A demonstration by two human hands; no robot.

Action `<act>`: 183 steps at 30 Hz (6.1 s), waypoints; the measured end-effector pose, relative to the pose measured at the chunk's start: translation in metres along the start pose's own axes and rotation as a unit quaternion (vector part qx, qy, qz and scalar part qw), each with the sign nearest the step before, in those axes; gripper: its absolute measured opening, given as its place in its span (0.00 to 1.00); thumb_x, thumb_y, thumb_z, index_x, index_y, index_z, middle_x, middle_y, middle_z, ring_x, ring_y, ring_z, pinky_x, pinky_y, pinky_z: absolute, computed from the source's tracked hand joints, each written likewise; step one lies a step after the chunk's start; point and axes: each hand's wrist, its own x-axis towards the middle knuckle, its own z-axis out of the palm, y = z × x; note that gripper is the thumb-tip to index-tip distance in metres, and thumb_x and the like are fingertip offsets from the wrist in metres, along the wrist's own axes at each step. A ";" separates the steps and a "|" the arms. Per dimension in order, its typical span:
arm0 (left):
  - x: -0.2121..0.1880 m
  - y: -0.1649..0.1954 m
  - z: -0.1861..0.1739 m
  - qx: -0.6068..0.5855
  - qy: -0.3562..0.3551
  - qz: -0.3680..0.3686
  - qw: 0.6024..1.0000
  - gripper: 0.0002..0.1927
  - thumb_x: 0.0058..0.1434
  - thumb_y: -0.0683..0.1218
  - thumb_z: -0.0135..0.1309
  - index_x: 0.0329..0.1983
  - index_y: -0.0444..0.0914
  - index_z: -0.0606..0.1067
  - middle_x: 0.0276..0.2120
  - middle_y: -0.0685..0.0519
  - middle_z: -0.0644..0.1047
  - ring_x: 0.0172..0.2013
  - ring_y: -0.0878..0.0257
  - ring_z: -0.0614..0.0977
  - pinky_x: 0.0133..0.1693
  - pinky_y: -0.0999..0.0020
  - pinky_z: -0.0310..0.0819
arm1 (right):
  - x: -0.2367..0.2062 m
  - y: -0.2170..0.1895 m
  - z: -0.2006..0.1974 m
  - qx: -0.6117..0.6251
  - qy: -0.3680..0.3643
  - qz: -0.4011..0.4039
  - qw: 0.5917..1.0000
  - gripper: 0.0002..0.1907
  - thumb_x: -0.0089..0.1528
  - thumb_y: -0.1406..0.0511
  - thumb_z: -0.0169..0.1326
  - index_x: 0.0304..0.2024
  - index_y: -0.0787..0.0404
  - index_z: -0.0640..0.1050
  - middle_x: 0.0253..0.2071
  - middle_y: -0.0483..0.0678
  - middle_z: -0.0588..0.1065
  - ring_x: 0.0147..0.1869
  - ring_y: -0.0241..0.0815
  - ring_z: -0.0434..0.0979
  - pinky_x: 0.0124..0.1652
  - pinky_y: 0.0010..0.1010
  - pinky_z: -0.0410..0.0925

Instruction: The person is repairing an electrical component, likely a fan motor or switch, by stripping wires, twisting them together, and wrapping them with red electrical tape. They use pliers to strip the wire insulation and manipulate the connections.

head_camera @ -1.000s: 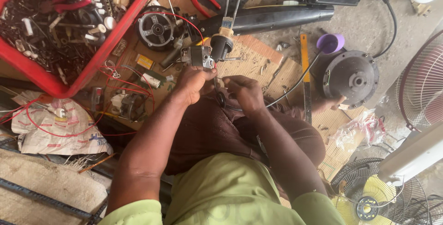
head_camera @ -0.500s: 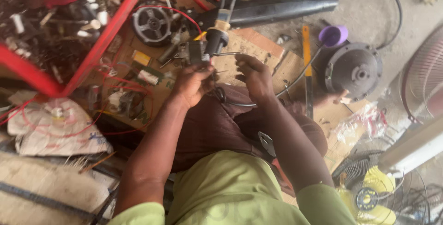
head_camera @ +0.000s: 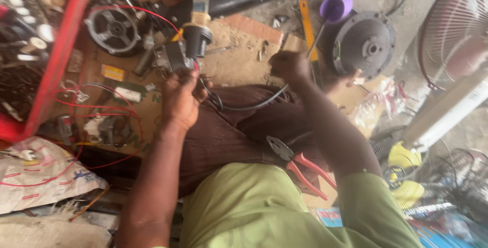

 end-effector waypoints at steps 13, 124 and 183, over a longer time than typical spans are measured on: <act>-0.030 0.012 0.003 0.107 0.096 0.102 0.984 0.06 0.67 0.45 0.55 0.40 0.38 0.79 0.39 0.51 0.81 0.39 0.66 0.83 0.34 0.70 0.80 | -0.001 -0.017 0.048 0.075 -0.046 0.052 0.995 0.03 0.62 0.69 0.58 0.38 0.63 0.81 0.35 0.48 0.81 0.35 0.36 0.83 0.39 0.30 0.81; -0.015 -0.002 0.012 0.290 -0.114 0.192 0.931 0.08 0.65 0.38 0.58 0.46 0.35 0.80 0.39 0.56 0.83 0.40 0.72 0.82 0.45 0.75 0.79 | -0.053 -0.055 0.113 0.371 -0.186 0.160 0.896 0.09 0.57 0.67 0.57 0.38 0.66 0.79 0.31 0.47 0.71 0.38 0.43 0.70 0.45 0.38 0.69; -0.018 0.017 0.037 0.248 -0.079 0.172 0.950 0.08 0.68 0.40 0.53 0.45 0.34 0.80 0.33 0.58 0.79 0.35 0.71 0.78 0.41 0.74 0.74 | -0.070 -0.061 0.114 0.595 -0.231 0.208 0.741 0.08 0.57 0.61 0.52 0.32 0.57 0.71 0.31 0.44 0.66 0.35 0.43 0.65 0.39 0.37 0.61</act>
